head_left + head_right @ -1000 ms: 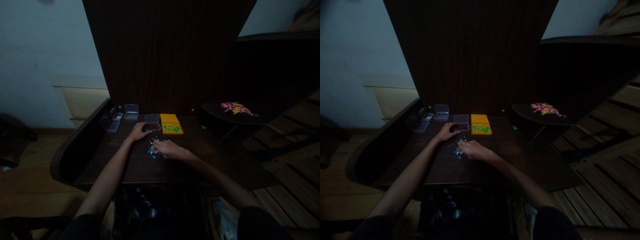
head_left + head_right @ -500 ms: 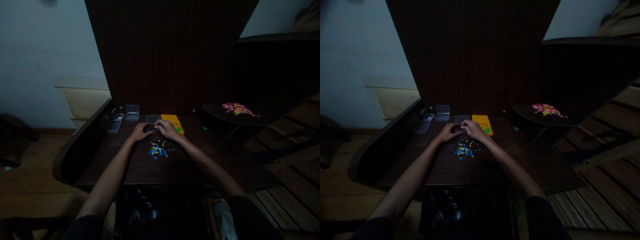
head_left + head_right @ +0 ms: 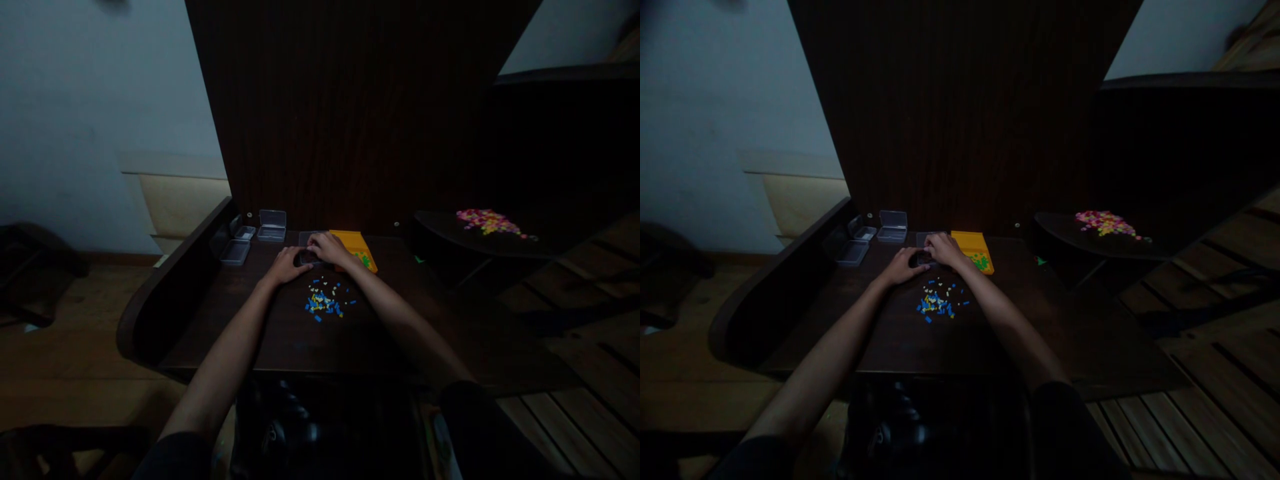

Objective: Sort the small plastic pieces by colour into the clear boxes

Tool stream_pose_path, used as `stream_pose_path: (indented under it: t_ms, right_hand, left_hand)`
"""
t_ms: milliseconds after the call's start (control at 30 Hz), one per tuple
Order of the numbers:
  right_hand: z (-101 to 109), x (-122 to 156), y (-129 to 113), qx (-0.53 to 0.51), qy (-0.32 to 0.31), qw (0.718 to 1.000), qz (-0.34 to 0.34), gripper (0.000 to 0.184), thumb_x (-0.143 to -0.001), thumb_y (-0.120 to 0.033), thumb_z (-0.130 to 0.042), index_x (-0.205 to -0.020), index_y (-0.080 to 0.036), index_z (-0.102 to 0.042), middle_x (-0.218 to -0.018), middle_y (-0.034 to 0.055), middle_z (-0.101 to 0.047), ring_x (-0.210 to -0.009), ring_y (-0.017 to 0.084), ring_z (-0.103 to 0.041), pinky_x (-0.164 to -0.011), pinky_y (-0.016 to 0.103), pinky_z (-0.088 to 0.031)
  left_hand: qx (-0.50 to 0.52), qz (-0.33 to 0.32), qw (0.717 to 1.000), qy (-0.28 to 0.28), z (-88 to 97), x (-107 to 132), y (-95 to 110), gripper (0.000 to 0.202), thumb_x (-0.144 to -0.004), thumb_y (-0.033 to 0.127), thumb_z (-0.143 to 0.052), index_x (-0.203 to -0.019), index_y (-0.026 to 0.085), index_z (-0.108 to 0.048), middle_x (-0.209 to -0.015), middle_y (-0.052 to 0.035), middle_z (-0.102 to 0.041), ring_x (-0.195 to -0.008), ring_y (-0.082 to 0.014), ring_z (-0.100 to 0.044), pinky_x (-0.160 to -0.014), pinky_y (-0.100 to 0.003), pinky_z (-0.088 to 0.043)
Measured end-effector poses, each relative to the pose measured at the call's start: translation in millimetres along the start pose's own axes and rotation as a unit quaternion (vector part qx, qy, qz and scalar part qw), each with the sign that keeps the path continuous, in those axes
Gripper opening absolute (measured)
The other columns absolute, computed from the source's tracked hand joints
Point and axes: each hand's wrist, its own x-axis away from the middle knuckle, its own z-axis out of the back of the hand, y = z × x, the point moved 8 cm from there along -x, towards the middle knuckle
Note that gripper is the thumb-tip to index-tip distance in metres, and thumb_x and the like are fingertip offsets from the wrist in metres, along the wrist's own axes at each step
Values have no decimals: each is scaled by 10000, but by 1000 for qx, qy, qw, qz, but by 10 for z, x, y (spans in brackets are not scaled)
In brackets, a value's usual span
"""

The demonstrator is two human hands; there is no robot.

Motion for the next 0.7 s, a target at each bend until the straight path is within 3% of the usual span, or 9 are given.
stream_pose_path:
  t_ms: [367,700]
  right_hand:
    - [-55,-43,2,25,-38,999,-14,122,-937,-210,-651,-1033,-199,-726,-1057,62,-697,-1016,224,-618,-806,252,-455]
    - [-53,-3,6,31,-52,998,-13,243,-941,-159,-594,-1137,-219,-725,-1158,59,-681,-1100,232,-604,-895,258,-465]
  left_hand:
    - [8,8,1000,0,15,9,10,548,-817,476,-675,-1273,196,-557,-1278,-97,-590,-1207,-304,-503,-1056,-458,-392]
    - [6,5,1000,-2,9,2,3,548,-816,487,-674,-1271,203,-563,-1264,-90,-597,-1206,-300,-508,-1049,-455,-396]
